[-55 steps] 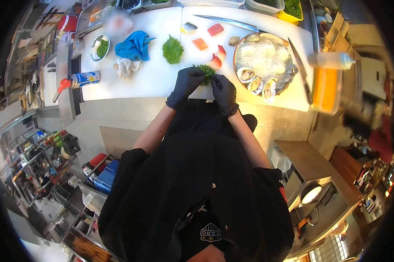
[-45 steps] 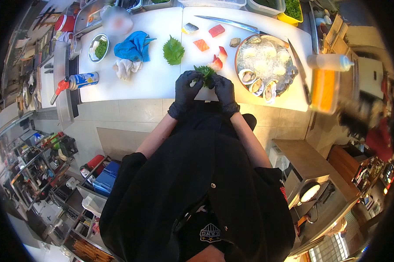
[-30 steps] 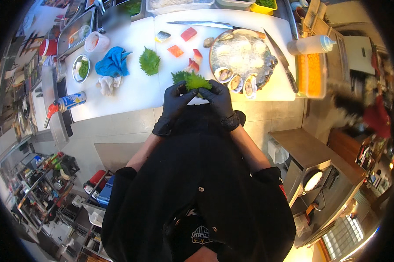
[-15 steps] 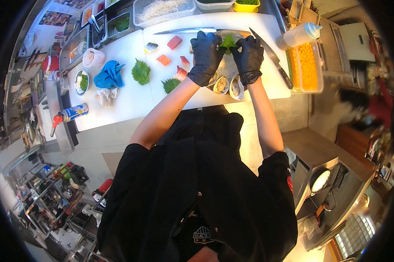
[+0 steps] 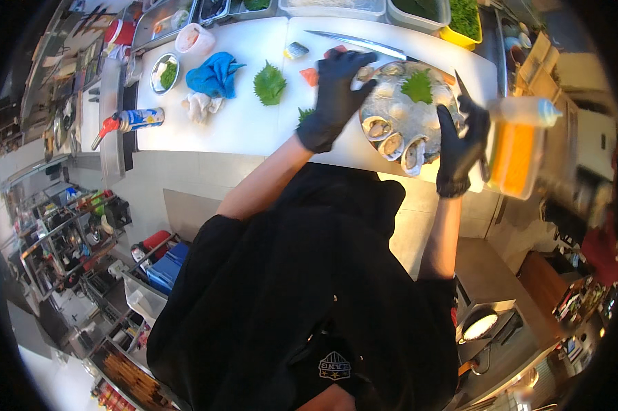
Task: The person assembles a sashimi platter by arranging shiso leaves, sliced fish, and shellfish on a bed of ice. They add garnishes including fish roe and chopped green onions, then place a wasabi dollop on the finished platter.
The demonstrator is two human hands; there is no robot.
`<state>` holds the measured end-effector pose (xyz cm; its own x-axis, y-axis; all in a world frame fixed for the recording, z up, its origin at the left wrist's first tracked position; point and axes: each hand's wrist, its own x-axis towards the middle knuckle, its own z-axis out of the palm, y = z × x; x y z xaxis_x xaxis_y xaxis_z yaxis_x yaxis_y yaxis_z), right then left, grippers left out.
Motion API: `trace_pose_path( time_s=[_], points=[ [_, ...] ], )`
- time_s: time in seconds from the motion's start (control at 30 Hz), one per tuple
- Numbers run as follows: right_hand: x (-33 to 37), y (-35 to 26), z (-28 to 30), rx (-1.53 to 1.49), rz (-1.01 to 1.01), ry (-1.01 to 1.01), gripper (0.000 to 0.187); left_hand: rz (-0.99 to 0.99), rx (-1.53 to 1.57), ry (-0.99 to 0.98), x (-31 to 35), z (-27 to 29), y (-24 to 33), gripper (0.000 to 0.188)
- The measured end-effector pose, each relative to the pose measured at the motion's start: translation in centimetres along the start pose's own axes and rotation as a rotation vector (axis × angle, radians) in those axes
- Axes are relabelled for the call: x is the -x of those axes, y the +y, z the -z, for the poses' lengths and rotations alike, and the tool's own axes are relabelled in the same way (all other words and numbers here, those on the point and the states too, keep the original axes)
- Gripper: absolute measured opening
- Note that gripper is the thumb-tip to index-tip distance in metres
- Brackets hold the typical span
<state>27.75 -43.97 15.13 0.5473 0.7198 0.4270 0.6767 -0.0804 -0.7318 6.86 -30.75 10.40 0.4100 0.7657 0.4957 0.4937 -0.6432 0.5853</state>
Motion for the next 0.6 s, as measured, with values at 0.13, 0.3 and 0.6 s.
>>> trace_pose_path(
  time_s=[0.13,0.3,0.6],
  points=[
    [6.9,-4.1,-2.7,-0.339,-0.075,-0.289,0.011,0.324,-0.023,-0.157,6.7,6.9,-6.4,0.027],
    [14.1,-4.1,-13.3,-0.074,-0.098,-0.607,0.032,0.308,-0.165,-0.298,13.1,6.7,-8.5,0.035],
    [14.6,-1.7,-16.9,-0.035,0.033,-0.481,0.012,0.096,-0.234,-0.112,14.3,5.7,-9.8,0.026]
  ],
)
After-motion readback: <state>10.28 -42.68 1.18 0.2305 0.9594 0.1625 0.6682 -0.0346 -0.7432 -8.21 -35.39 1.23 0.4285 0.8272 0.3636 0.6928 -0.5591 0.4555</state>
